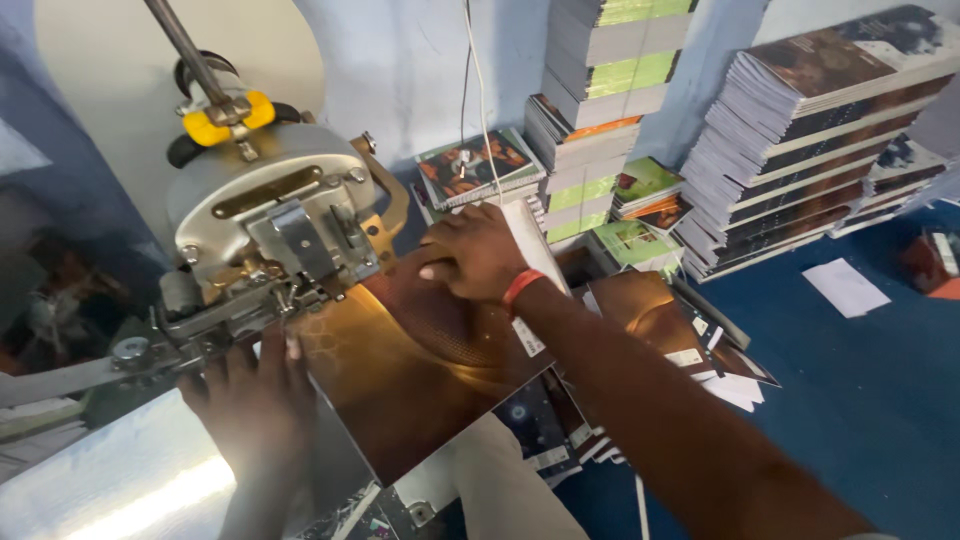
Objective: The person repeatedly picks up booklets, places them into a binding machine, and removes them after processing. The person handles two different booklet designs and stacks the finished items on a nearby surface.
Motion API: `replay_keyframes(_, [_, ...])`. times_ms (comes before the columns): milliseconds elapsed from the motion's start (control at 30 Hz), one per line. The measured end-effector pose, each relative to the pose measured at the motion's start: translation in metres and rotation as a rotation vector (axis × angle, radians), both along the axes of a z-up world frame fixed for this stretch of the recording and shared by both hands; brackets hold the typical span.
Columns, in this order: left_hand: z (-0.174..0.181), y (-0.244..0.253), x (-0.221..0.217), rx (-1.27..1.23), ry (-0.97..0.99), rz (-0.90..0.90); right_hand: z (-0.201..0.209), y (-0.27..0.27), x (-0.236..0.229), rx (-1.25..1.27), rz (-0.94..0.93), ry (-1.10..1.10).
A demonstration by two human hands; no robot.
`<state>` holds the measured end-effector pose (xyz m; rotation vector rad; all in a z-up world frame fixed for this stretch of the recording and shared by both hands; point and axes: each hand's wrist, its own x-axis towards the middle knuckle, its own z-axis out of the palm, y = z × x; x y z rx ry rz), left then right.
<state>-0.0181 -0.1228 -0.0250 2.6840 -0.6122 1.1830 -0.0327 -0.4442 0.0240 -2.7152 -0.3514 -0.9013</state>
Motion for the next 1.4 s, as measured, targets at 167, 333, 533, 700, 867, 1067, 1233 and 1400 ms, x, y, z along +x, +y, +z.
replay_keyframes(167, [0.001,0.004,0.003,0.000,0.007,0.015,0.017,-0.041,-0.012,-0.150,-0.039,-0.208])
replay_keyframes(333, [-0.009,0.002,0.007,-0.003,0.009,0.046,0.048,-0.120,-0.076,-0.249,-0.287,-0.262])
replay_keyframes(533, [-0.018,0.000,0.010,0.044,-0.035,0.133,0.031,-0.211,-0.182,0.143,-0.829,-0.368])
replay_keyframes(700, [-0.023,-0.004,0.009,0.093,-0.059,0.199,-0.039,-0.316,-0.202,0.260,-1.078,-0.162])
replay_keyframes(867, [-0.021,-0.002,0.007,0.071,-0.020,0.159,-0.137,-0.344,-0.190,0.435,-0.894,-0.031])
replay_keyframes(1067, [-0.028,0.005,0.009,0.026,-0.003,0.056,-0.140,-0.226,-0.131,0.675,-0.497,-0.081])
replay_keyframes(1233, [-0.029,0.002,0.022,-0.028,0.055,0.024,-0.069,-0.075,-0.076,0.416,-0.270,-0.229])
replay_keyframes(1400, [-0.023,0.012,0.023,-0.022,0.014,-0.049,-0.019,0.057,-0.044,0.190,0.007,-0.170])
